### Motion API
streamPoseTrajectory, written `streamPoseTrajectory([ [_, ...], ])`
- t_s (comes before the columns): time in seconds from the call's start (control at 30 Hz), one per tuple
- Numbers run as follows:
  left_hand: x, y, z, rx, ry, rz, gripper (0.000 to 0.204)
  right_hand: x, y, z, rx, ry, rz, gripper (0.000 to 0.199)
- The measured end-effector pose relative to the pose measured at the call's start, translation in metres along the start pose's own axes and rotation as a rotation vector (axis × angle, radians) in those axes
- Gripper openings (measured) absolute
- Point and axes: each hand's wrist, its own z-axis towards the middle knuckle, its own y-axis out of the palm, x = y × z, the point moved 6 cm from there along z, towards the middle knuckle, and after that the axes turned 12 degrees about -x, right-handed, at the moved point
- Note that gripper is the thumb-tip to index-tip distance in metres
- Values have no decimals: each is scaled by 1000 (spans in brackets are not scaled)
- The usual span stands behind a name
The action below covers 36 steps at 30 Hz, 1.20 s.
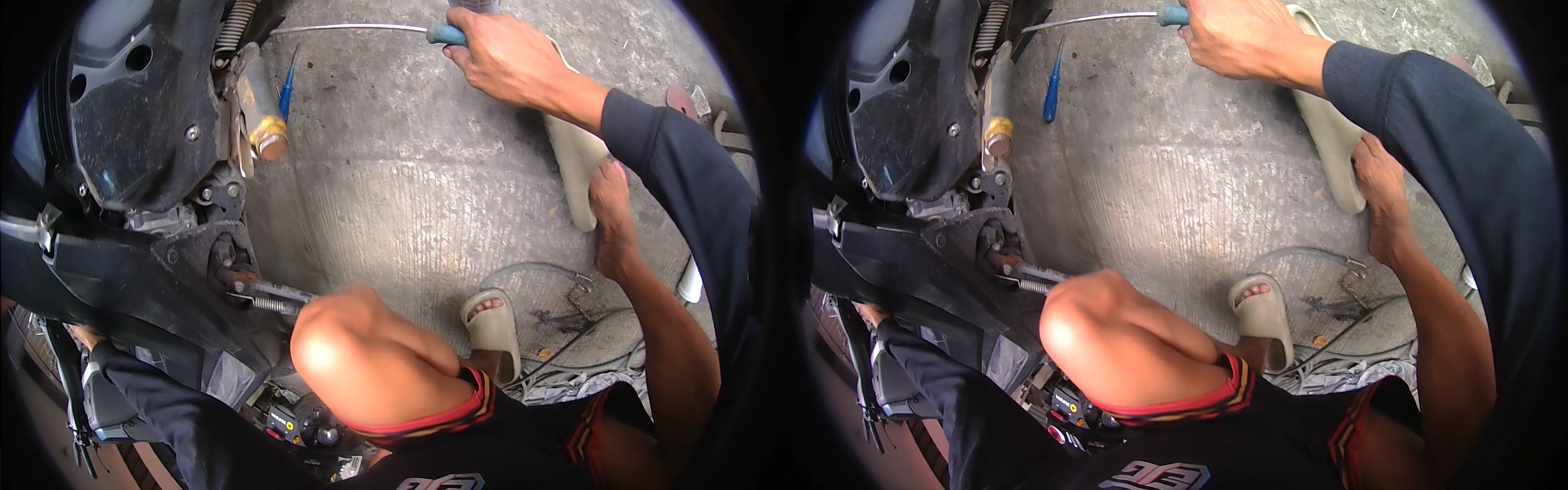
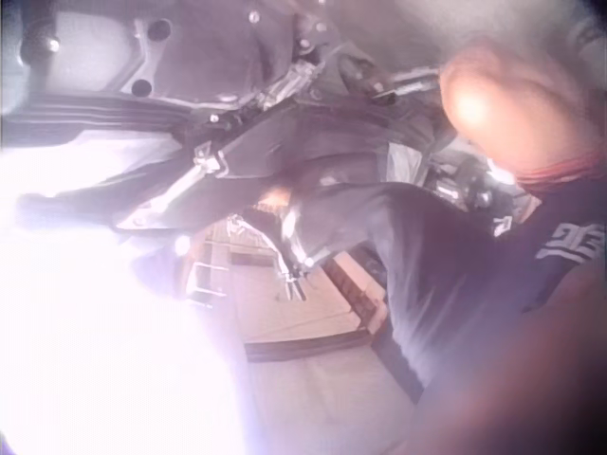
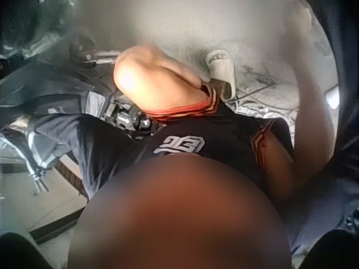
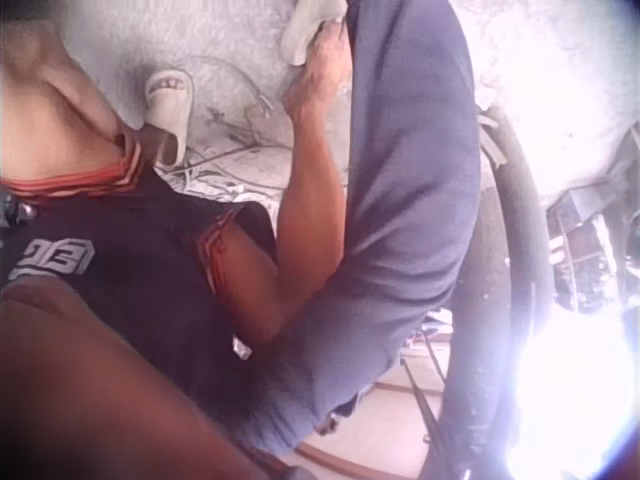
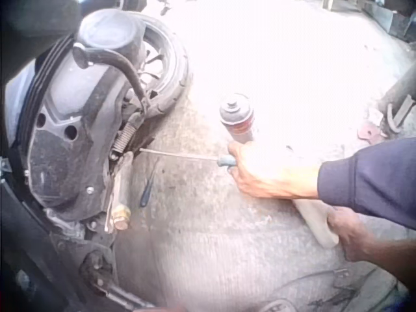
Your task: The person removes a motorcycle seat and then uses a screwdriver and hammer to work on a small metal part on the floor. They repeatedly tap the part with the hammer while holding it with the screwdriver.
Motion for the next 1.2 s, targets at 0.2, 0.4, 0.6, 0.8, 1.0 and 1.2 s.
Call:
streamPoseTrajectory([
  [0.2, 6, -16, -8, 47, 19, 41, 65, -18, 9, 33, 95, -165, 26, 12],
  [0.4, 18, -10, 48, 40, 8, 80, 66, -31, 32, 88, 215, -295, 70, 12],
  [0.6, 50, 25, 120, -19, 31, 127, 66, -24, 52, 138, 346, -356, 234, 14],
  [0.8, 77, 52, 172, -42, 51, 151, 67, -21, 41, 185, 474, -488, 333, 9],
  [1.0, 88, 63, 198, -47, 62, 162, 67, -36, 23, 215, 599, -493, 301, 9],
  [1.2, 87, 74, 210, -45, 64, 158, 68, -53, 30, 240, 651, -597, 262, 18],
])
